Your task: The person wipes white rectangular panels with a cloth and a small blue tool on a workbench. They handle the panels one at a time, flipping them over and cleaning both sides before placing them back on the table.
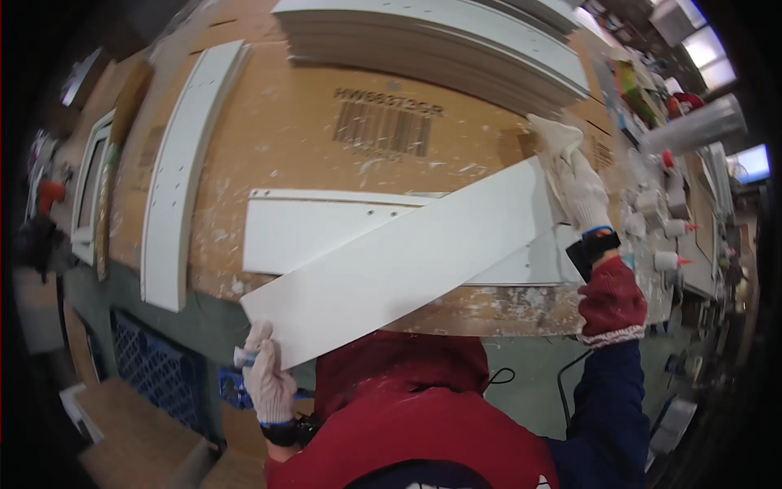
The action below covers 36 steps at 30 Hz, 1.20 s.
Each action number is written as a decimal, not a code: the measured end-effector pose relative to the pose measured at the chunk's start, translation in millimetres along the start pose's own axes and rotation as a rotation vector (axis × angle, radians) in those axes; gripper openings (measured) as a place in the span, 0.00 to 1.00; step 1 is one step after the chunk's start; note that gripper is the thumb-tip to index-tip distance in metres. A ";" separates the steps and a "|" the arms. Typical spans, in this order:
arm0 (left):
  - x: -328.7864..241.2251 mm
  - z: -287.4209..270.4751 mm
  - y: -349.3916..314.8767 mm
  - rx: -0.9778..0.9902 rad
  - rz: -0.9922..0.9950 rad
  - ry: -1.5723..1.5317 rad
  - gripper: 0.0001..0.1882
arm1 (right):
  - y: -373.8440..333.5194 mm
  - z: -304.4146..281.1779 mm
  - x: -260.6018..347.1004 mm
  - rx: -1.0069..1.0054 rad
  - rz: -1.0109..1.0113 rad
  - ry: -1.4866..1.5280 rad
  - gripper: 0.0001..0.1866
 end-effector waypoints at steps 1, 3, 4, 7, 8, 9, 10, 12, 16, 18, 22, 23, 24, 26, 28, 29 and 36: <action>0.0 1.9 1.0 0.058 0.029 0.010 0.19 | -10.6 12.4 14.8 0.055 -0.137 -0.017 0.16; 4.2 4.0 7.5 0.103 0.026 -0.083 0.20 | -39.3 30.4 32.4 -0.180 -0.403 -0.087 0.22; 12.2 -1.6 10.4 0.048 -0.020 -0.280 0.20 | -50.4 38.7 50.4 -0.089 -0.374 -0.033 0.24; 14.5 1.6 5.6 0.211 -0.035 -0.362 0.25 | -104.7 48.3 134.3 -0.035 -0.562 0.046 0.25; 13.3 5.7 4.3 0.213 -0.059 -0.425 0.26 | -125.0 47.7 169.5 0.028 -0.617 0.078 0.23; 8.5 13.5 2.5 0.228 -0.088 -0.485 0.27 | -142.1 55.4 194.5 0.019 -0.653 0.031 0.21; 5.8 16.8 2.3 0.246 -0.113 -0.544 0.27 | -165.5 57.9 224.6 -0.058 -0.770 0.059 0.21; 5.9 18.4 3.7 0.365 -0.141 -0.643 0.28 | -217.5 67.7 278.5 0.020 -0.920 0.084 0.17; 25.7 4.1 6.6 0.481 -0.150 -0.828 0.29 | -309.1 81.6 341.8 0.366 -1.223 0.250 0.16; 26.2 6.9 5.4 0.436 -0.269 -1.389 0.29 | -314.8 73.0 348.7 0.609 -1.266 0.472 0.15; 28.7 -1.1 -1.0 0.363 -0.145 -0.989 0.27 | -251.7 60.7 287.0 1.021 -0.727 0.772 0.16; 25.7 -2.0 -1.3 0.391 -0.120 -1.002 0.27 | -229.2 64.9 255.3 0.978 -0.409 0.783 0.17; 21.7 -1.8 -2.0 0.426 -0.100 -1.009 0.28 | -202.3 67.1 224.8 0.813 -0.136 0.738 0.19; 12.5 3.7 -3.5 0.463 -0.078 -0.926 0.31 | -151.6 52.9 177.5 0.219 -0.378 0.427 0.19; 13.4 7.2 -2.8 0.466 -0.078 -0.798 0.30 | -166.3 48.7 189.0 0.012 -0.594 0.101 0.20; 14.3 9.1 -2.8 0.467 -0.077 -0.734 0.30 | -177.5 50.1 195.7 -0.091 -0.695 -0.066 0.21; 7.7 13.0 -7.7 0.413 -0.090 -0.766 0.36 | -310.8 78.9 242.5 1.083 -1.078 0.577 0.22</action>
Point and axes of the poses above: each hand's wrist, its own y-axis towards the middle knuckle, its own z-axis out of the palm, x = y × z, the point moved 8 cm from there along y, towards the middle knuckle, and after that the axes turned 4 degrees about z, right-handed, at the moved point
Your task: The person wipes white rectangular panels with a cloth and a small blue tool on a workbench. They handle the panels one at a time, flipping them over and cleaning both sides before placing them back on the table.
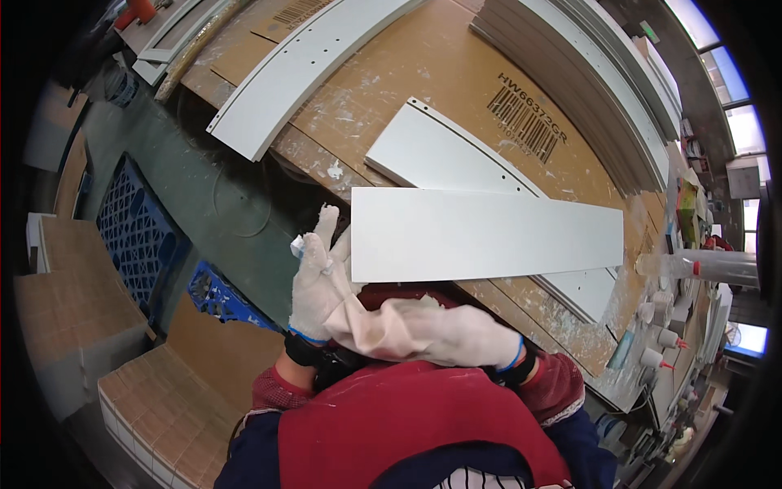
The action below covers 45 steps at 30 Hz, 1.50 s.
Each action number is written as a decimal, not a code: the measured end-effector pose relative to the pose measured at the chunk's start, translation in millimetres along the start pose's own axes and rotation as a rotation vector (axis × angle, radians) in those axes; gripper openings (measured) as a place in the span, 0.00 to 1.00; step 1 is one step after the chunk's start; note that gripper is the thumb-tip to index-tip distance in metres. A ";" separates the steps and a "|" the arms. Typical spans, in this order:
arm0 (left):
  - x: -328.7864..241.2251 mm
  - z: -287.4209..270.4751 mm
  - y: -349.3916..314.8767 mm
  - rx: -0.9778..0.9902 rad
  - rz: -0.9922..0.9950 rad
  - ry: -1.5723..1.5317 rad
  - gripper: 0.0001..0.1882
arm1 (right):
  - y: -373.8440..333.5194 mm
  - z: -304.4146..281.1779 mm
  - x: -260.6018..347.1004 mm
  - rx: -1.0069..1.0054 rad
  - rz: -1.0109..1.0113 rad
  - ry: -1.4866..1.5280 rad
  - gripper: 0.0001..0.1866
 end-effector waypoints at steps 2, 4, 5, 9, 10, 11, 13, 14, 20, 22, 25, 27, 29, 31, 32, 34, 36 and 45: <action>-3.3 -11.5 0.8 -0.001 0.047 0.019 0.36 | -23.0 -48.3 -14.7 -0.162 0.165 0.240 0.20; -3.9 -22.7 0.1 0.014 0.071 0.084 0.34 | -66.1 -94.5 -44.7 -0.518 0.506 0.577 0.16; -6.5 -23.2 -1.2 -0.014 0.086 0.142 0.34 | -91.8 -129.9 -57.5 -0.695 0.650 0.414 0.11; -15.9 -25.3 -2.4 -0.099 0.182 0.298 0.32 | -142.8 -239.5 -73.8 -1.327 0.425 0.204 0.19; -20.2 -22.8 -1.4 -0.113 0.210 0.319 0.32 | -156.6 -259.3 -93.3 -1.375 0.419 0.227 0.21; -19.5 -23.4 -0.1 -0.140 0.183 0.388 0.31 | -159.6 -265.5 -101.3 -1.388 0.481 0.182 0.22; -22.5 -22.5 -2.9 -0.220 0.138 0.530 0.30 | -147.0 -269.1 -105.1 -1.385 0.601 0.103 0.23; -22.2 -14.2 -2.4 -0.256 0.142 0.666 0.28 | -139.1 -265.5 -96.4 -1.342 0.717 -0.125 0.20; -5.4 -6.7 -8.6 -0.225 -0.002 0.666 0.27 | -4.7 -126.4 -48.8 -0.972 0.189 -1.215 0.26; -5.3 -7.5 -8.6 -0.212 -0.009 0.578 0.27 | 37.9 -97.9 -43.1 -0.775 0.292 -0.770 0.26; -2.5 -8.5 -6.5 -0.158 -0.030 0.415 0.22 | 99.1 -60.9 5.6 -0.571 0.098 -0.696 0.23; 1.4 -16.6 -9.8 -0.137 -0.025 0.355 0.17 | 117.3 -42.4 26.1 -0.440 -0.051 -0.426 0.23; -9.9 -32.8 -12.8 -0.003 0.162 0.648 0.11 | 136.7 -25.0 30.8 0.065 0.174 0.074 0.18; -15.3 -31.6 -9.6 0.032 0.236 0.950 0.12 | 124.5 -40.7 34.4 -0.209 -0.034 0.366 0.18; -12.9 -32.8 -7.0 0.004 0.180 0.877 0.13 | 112.7 -51.7 25.7 -0.347 -0.141 0.509 0.18; -9.8 -32.8 -7.5 -0.097 0.064 0.542 0.19 | 84.7 -93.7 -21.1 -0.568 0.155 0.366 0.16; -10.5 -48.0 -14.9 -0.203 0.041 0.284 0.25 | 43.1 -160.1 -23.4 -0.905 0.311 0.457 0.16; -55.7 -2.9 -23.0 -0.118 0.562 0.703 0.32 | -67.4 -239.3 -44.3 -1.085 0.529 -0.536 0.29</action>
Point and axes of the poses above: each hand's wrist, its own y-axis towards the middle knuckle, its own z-axis out of the palm, x = y × z, the point moved 8 cm from there along y, towards the middle knuckle, and after that the axes turned 4 degrees about z, right-handed, at the moved point
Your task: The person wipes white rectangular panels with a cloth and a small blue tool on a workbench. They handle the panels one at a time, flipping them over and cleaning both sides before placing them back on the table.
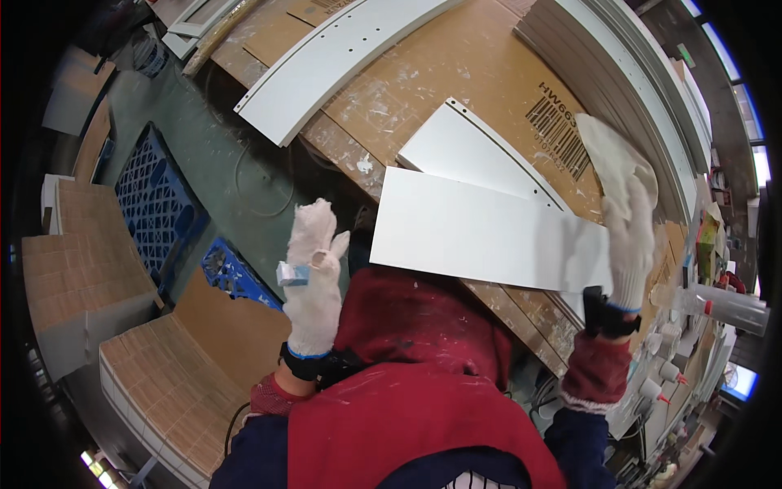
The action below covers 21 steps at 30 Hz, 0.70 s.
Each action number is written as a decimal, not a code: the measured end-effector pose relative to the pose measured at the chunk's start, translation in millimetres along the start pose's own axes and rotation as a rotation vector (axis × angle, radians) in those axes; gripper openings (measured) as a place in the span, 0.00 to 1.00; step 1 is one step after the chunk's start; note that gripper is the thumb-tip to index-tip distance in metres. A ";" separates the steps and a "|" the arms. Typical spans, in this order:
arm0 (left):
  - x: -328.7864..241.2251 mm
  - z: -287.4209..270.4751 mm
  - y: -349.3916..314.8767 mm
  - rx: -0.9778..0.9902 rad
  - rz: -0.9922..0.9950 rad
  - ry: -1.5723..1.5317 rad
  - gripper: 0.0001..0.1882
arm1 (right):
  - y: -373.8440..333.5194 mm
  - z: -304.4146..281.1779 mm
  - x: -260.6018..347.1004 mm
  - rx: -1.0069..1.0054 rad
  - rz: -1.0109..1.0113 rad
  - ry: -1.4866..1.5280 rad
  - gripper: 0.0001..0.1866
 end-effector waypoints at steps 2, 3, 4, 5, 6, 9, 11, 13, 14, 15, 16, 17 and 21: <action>-10.8 26.7 0.0 0.116 0.103 0.082 0.32 | -47.7 42.0 76.1 0.419 -0.057 0.602 0.28; -8.1 38.3 -0.1 0.236 0.107 0.173 0.35 | -77.8 53.9 116.3 0.564 -0.285 0.759 0.29; -14.2 54.4 -1.4 0.257 0.107 0.248 0.38 | -98.4 66.7 146.8 0.715 -0.359 0.806 0.28; -17.0 68.2 1.8 0.349 0.173 0.281 0.39 | -111.0 72.2 171.4 0.709 -0.489 0.897 0.28; -19.3 77.7 2.5 0.426 0.241 0.319 0.40 | -123.6 78.0 189.9 0.714 -0.627 0.991 0.28; -8.2 65.6 -4.6 0.279 -0.118 0.139 0.38 | -132.5 98.9 194.0 0.830 -0.400 1.100 0.28; -4.7 63.4 -6.9 0.299 -0.190 0.179 0.38 | -131.3 108.8 192.4 0.937 -0.292 1.203 0.28; -9.0 66.7 -3.5 0.372 -0.069 0.342 0.38 | -130.9 113.9 190.2 0.965 -0.301 1.209 0.26; -10.7 68.8 -1.6 0.408 -0.008 0.424 0.39 | -129.5 112.8 184.3 0.926 -0.351 1.161 0.25; -12.1 71.5 1.3 0.438 0.055 0.505 0.39 | -125.4 109.7 179.3 0.891 -0.403 1.110 0.24; -12.9 72.3 3.0 0.471 0.116 0.589 0.40 | -116.8 111.9 166.3 0.919 -0.192 1.145 0.23; -13.4 72.8 3.6 0.503 0.175 0.674 0.41 | -108.1 108.5 153.3 0.941 0.022 1.171 0.21; -2.1 63.8 -1.2 0.446 0.203 0.638 0.44 | -72.9 97.0 120.7 0.712 0.108 0.952 0.16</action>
Point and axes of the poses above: each hand's wrist, its own y-axis towards the middle knuckle, its own z-axis out of the palm, x = y × z, the point moved 8 cm from there along y, towards the middle knuckle, and after that the axes turned 4 degrees about z, right-handed, at the moved point
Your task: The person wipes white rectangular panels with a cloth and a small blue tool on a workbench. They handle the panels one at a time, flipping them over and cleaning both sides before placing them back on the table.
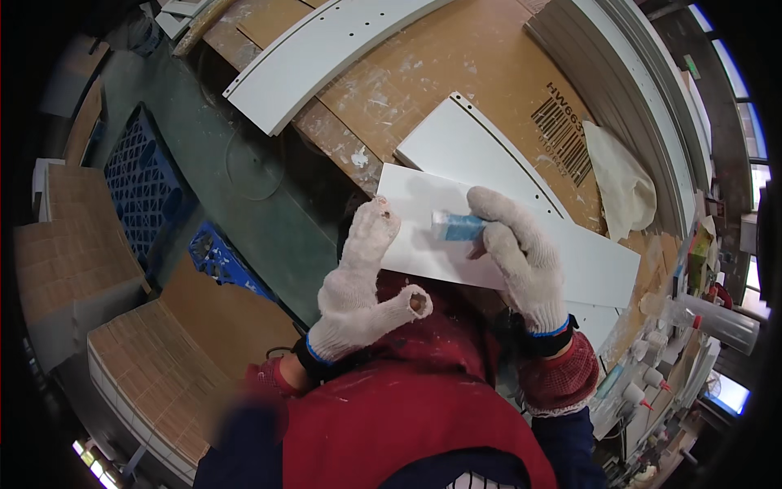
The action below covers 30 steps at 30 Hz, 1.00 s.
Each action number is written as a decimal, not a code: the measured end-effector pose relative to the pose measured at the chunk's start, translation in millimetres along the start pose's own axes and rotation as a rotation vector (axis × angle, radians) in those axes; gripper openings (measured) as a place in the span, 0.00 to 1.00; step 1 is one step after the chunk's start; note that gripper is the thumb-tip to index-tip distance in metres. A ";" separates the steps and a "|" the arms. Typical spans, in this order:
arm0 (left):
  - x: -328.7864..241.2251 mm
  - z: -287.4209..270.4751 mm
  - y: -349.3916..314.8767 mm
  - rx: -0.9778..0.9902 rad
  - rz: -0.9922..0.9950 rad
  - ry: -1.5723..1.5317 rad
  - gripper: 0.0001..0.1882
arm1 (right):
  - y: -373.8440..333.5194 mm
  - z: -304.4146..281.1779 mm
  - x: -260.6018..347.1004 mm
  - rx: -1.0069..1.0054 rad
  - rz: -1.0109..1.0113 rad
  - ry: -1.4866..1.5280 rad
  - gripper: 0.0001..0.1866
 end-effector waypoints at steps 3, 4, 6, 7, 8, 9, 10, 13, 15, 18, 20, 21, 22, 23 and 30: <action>8.4 -6.3 -0.4 -0.117 -0.143 0.097 0.43 | 19.4 -28.6 10.3 -0.118 -0.042 -0.188 0.15; 11.8 -8.4 1.8 -0.082 -0.187 0.161 0.43 | 25.5 -37.9 19.0 -0.146 -0.085 -0.272 0.15; 29.5 -10.6 -1.1 -0.058 -0.285 0.177 0.44 | 36.0 -49.0 26.9 -0.199 -0.168 -0.404 0.13; 36.1 -10.3 -2.8 -0.045 -0.336 0.187 0.44 | 40.5 -43.0 28.8 -0.152 -0.188 -0.488 0.13; 50.5 -2.1 -9.6 -0.142 -0.562 -0.322 0.47 | 44.1 -35.2 30.8 -0.104 -0.208 -0.572 0.13; 55.0 1.3 -9.8 -0.139 -0.619 -0.426 0.47 | 47.1 -26.1 31.9 -0.056 -0.227 -0.657 0.12; 59.9 4.7 -9.0 -0.135 -0.675 -0.531 0.46 | 48.6 -20.1 33.9 -0.060 -0.268 -0.645 0.13; 56.1 10.7 -0.3 -0.026 -0.740 -0.673 0.42 | 57.5 -6.8 36.5 -0.008 -0.256 -0.688 0.13; 54.1 12.8 2.9 -0.030 -0.709 -0.694 0.41 | 63.2 0.1 40.5 0.006 -0.256 -0.736 0.12; 61.4 14.5 -2.2 -0.042 -0.708 -0.701 0.40 | 71.0 7.4 36.0 0.047 -0.285 -0.809 0.10; 59.5 15.2 -2.1 -0.031 -0.718 -0.707 0.40 | 73.7 8.1 32.8 0.067 -0.266 -0.865 0.10; 58.5 14.3 -1.9 -0.030 -0.723 -0.707 0.40 | 75.6 6.9 32.3 0.072 -0.236 -0.893 0.10; 57.0 13.3 -1.0 -0.033 -0.722 -0.713 0.40 | 77.0 6.0 30.8 0.076 -0.205 -0.921 0.10; 55.2 12.6 0.1 -0.037 -0.721 -0.719 0.40 | 77.5 5.2 30.5 0.069 -0.201 -0.887 0.10; 59.8 15.4 -1.9 -0.029 -0.709 -0.713 0.42 | 78.1 2.9 28.8 0.052 -0.215 -0.873 0.10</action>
Point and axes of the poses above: each hand's wrist, its own y-axis towards the middle knuckle, its own z-axis out of the palm, x = y × z, the point moved 8 cm from there along y, towards the middle knuckle, and after that the axes turned 4 degrees about z, right-handed, at the moved point
